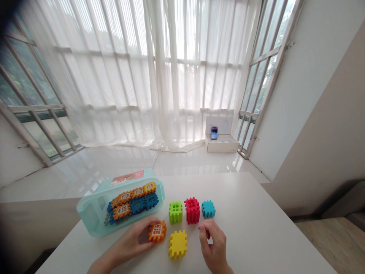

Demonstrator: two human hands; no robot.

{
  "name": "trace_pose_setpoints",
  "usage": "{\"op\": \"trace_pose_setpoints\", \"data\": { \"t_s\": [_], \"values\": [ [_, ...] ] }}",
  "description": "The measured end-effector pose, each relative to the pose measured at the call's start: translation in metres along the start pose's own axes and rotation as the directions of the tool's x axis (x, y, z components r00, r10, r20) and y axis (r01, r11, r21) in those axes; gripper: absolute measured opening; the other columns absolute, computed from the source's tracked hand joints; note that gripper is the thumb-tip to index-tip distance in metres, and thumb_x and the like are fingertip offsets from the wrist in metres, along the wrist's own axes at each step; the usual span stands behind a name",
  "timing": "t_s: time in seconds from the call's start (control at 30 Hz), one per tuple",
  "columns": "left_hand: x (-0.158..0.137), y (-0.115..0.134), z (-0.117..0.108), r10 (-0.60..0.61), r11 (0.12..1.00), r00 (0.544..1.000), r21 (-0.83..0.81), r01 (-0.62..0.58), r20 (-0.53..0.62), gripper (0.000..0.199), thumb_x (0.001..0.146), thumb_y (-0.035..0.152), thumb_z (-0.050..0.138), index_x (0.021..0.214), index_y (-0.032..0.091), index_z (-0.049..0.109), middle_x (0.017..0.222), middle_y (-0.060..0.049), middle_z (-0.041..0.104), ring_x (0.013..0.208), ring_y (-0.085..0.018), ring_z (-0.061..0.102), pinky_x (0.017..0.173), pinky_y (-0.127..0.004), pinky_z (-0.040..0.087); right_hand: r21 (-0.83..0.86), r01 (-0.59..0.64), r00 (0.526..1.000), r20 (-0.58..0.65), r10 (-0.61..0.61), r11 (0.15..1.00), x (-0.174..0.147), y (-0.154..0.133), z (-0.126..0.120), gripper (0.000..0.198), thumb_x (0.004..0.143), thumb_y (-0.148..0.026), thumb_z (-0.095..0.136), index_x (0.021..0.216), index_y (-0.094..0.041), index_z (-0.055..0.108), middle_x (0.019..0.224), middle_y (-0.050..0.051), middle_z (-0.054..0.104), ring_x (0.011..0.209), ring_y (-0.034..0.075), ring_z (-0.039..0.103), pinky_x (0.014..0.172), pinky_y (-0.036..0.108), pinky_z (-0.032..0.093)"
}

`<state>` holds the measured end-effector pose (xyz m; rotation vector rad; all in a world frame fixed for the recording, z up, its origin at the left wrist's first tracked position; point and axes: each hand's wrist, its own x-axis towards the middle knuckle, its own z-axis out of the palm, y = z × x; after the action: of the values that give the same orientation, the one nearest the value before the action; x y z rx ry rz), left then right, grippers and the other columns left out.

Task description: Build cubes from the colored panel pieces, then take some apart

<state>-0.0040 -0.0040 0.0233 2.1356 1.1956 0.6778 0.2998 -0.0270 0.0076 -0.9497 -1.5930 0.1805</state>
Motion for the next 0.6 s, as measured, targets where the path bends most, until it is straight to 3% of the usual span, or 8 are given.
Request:
{"op": "trace_pose_setpoints", "data": {
  "t_s": [0.6],
  "values": [
    [-0.0002, -0.0050, 0.0057, 0.028, 1.000, 0.999, -0.003, -0.028, -0.026, 0.050, 0.076, 0.027, 0.068, 0.125, 0.027, 0.056, 0.124, -0.005, 0.064, 0.112, -0.026, 0.060, 0.101, -0.034, 0.047, -0.003, -0.032, 0.999, 0.020, 0.032, 0.999, -0.0013, -0.0005, -0.0003, 0.014, 0.092, -0.016, 0.052, 0.082, -0.019, 0.061, 0.075, 0.004, 0.065, 0.059, 0.014, 0.056, 0.054, 0.025, 0.047]
  ]
}}
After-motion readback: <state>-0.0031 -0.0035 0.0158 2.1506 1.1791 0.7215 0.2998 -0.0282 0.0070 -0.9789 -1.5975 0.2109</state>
